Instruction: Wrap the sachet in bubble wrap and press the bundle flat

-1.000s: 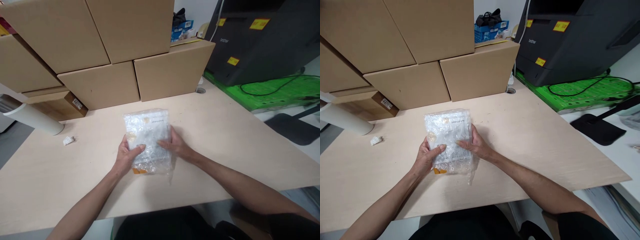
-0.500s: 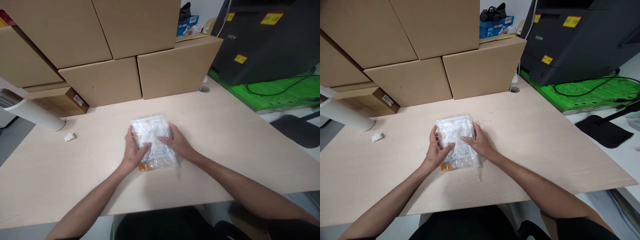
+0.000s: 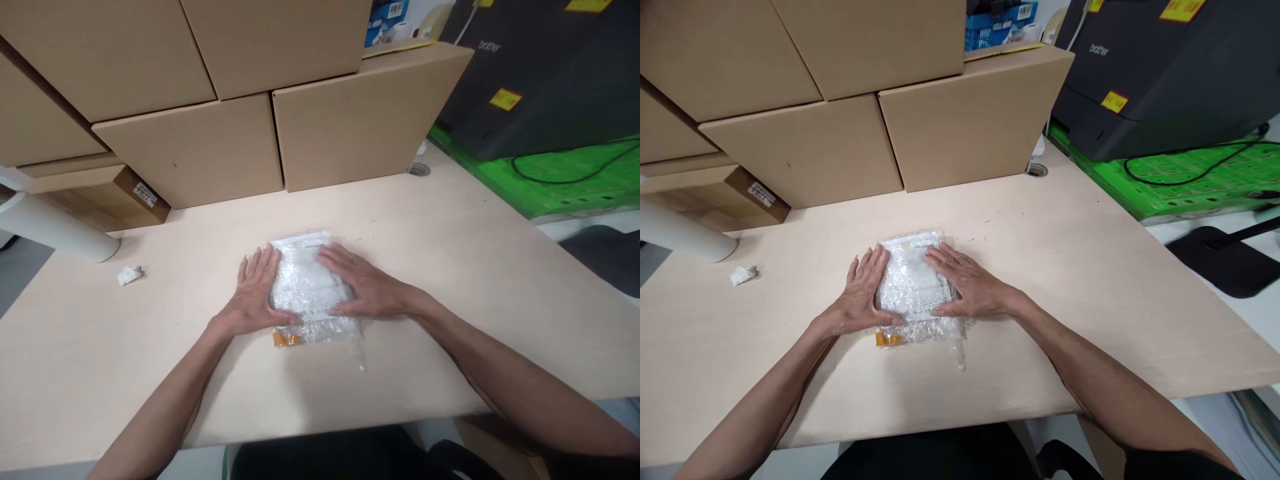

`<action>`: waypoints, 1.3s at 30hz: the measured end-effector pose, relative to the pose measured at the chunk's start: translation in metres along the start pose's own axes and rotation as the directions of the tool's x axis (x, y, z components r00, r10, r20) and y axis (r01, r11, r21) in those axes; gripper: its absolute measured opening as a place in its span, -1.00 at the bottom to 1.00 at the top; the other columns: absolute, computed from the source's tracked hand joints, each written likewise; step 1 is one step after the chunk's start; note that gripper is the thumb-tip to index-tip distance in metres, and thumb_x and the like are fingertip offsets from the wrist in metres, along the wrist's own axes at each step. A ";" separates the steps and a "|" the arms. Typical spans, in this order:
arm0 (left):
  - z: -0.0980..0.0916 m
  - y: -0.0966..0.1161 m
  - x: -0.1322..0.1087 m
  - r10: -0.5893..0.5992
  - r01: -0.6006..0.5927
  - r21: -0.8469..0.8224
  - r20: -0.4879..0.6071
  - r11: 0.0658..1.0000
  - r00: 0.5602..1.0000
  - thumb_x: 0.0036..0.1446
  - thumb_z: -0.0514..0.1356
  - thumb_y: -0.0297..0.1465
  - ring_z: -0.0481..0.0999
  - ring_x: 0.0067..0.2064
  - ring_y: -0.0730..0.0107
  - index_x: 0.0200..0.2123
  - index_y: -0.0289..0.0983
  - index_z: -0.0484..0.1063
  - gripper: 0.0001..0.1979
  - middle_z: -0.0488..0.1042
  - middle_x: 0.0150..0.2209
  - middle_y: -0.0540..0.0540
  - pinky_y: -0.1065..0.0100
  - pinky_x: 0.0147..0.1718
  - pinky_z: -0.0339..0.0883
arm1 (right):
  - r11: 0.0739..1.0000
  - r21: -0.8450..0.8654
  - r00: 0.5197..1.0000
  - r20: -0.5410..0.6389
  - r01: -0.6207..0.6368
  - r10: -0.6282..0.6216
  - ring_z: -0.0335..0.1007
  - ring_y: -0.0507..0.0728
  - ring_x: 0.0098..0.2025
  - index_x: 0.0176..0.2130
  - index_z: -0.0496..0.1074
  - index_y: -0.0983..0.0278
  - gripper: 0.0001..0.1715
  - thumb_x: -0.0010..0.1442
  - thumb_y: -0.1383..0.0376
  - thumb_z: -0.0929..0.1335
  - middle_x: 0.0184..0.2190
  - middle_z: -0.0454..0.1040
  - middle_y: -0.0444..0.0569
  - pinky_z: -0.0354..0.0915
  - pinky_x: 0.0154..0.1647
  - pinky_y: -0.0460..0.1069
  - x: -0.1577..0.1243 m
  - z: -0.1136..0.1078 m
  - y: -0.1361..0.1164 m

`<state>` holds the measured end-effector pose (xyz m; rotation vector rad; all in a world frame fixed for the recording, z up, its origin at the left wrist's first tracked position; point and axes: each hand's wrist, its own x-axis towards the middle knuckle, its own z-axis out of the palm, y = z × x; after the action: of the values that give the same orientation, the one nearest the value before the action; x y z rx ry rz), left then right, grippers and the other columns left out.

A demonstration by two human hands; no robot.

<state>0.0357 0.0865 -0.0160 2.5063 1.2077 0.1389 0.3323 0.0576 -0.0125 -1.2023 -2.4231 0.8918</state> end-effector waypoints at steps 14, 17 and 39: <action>0.003 -0.006 0.002 0.030 -0.031 0.057 0.011 0.998 0.999 -0.16 0.27 0.27 -0.32 0.45 -0.32 0.45 -0.13 -0.49 0.37 -0.36 0.48 -0.30 -0.27 0.34 -0.49 | 0.997 -0.077 0.998 0.065 0.004 0.001 -0.55 0.36 0.50 0.47 -0.37 0.11 0.24 0.17 -0.17 0.37 0.50 -0.36 0.02 -0.31 0.45 0.30 0.003 0.003 0.003; 0.003 -0.007 0.003 0.010 -0.010 0.051 0.008 0.999 1.000 -0.17 0.26 0.29 -0.35 0.45 -0.34 0.45 -0.13 -0.48 0.37 -0.34 0.48 -0.33 -0.32 0.31 -0.49 | 1.000 -0.024 0.999 0.051 -0.018 0.019 -0.54 0.39 0.49 0.47 -0.27 0.13 0.26 0.11 -0.18 0.41 0.50 -0.33 0.06 -0.31 0.44 0.32 0.004 0.002 0.001; 0.032 0.064 -0.019 0.353 -0.342 0.096 -0.353 0.935 0.866 0.39 0.04 -0.44 -0.04 0.45 0.03 0.25 -0.08 0.34 -0.59 0.26 0.34 -0.14 -0.28 0.34 -0.30 | 0.394 0.910 0.897 -0.065 -0.126 0.437 0.44 0.06 -0.32 0.00 0.47 0.27 -0.56 0.09 0.29 0.46 -0.32 0.56 -0.06 0.35 -0.26 -0.04 0.002 -0.008 -0.008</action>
<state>0.0785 0.0262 -0.0214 2.7857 0.8624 0.7136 0.3304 0.0585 -0.0016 -1.1504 -1.0983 1.6559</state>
